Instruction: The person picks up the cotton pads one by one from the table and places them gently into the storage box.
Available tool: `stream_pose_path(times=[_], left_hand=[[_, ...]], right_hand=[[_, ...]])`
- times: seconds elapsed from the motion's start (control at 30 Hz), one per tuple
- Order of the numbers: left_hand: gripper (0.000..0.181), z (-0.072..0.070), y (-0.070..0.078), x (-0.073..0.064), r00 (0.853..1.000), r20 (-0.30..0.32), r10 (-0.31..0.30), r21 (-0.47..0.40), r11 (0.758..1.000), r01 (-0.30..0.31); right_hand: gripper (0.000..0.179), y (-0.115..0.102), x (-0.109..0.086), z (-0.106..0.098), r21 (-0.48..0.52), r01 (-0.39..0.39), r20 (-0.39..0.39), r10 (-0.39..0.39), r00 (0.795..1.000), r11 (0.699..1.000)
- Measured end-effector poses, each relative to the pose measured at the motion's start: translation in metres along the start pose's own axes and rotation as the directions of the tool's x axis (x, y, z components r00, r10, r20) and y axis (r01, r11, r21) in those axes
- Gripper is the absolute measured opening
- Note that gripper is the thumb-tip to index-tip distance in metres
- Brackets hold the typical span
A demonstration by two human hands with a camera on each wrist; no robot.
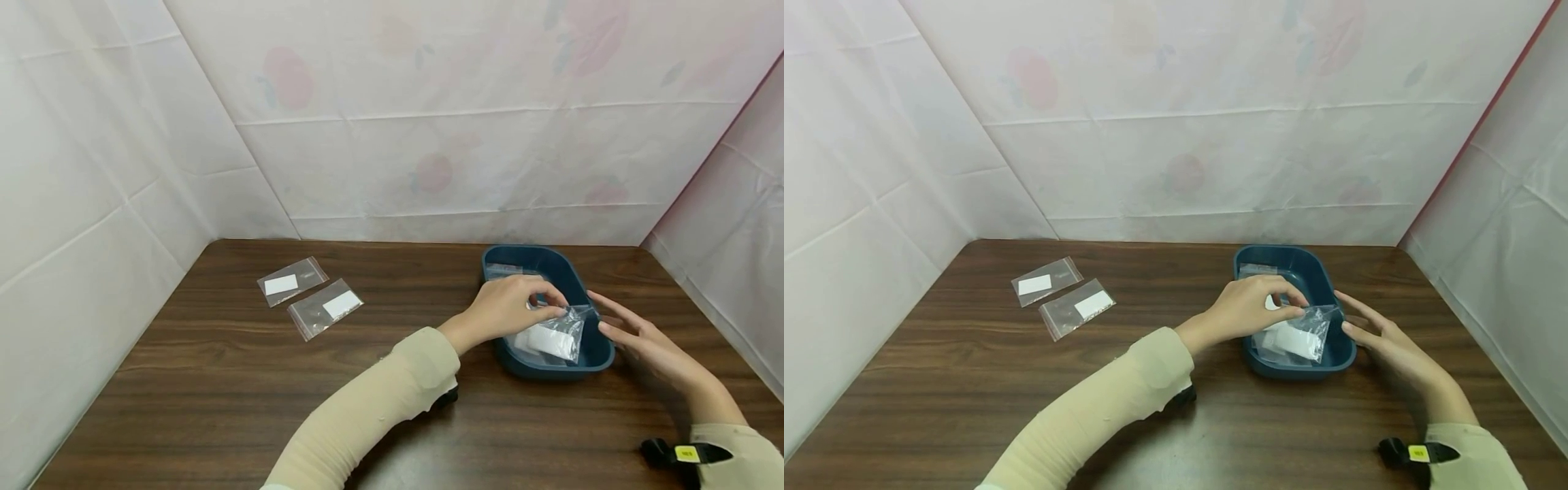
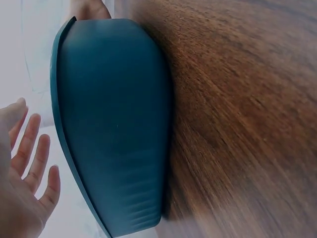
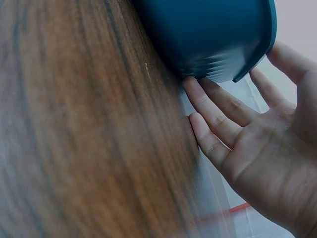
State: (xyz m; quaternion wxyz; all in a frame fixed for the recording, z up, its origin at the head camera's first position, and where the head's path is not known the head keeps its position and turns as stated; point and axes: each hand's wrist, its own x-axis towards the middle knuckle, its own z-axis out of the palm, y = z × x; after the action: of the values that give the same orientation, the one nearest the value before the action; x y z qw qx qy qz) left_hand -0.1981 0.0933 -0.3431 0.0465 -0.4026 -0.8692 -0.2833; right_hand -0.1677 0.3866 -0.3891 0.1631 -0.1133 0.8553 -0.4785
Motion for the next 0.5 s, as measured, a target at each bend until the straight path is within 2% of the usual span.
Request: stream_pose_path(times=[0.27,0.5], left_hand=[[0.023,-0.006,0.0,-0.005,1.0,-0.013,0.005,0.0,1.0,-0.005],[0.021,-0.016,-0.005,-0.012,0.996,-0.08,0.041,0.038,0.999,-0.038]], right_hand=[[0.059,0.001,0.0,0.0,0.003,-0.014,-0.01,0.014,1.0,1.0],[0.058,0.001,0.0,0.0,0.004,0.0,-0.009,0.0,1.0,1.0]])
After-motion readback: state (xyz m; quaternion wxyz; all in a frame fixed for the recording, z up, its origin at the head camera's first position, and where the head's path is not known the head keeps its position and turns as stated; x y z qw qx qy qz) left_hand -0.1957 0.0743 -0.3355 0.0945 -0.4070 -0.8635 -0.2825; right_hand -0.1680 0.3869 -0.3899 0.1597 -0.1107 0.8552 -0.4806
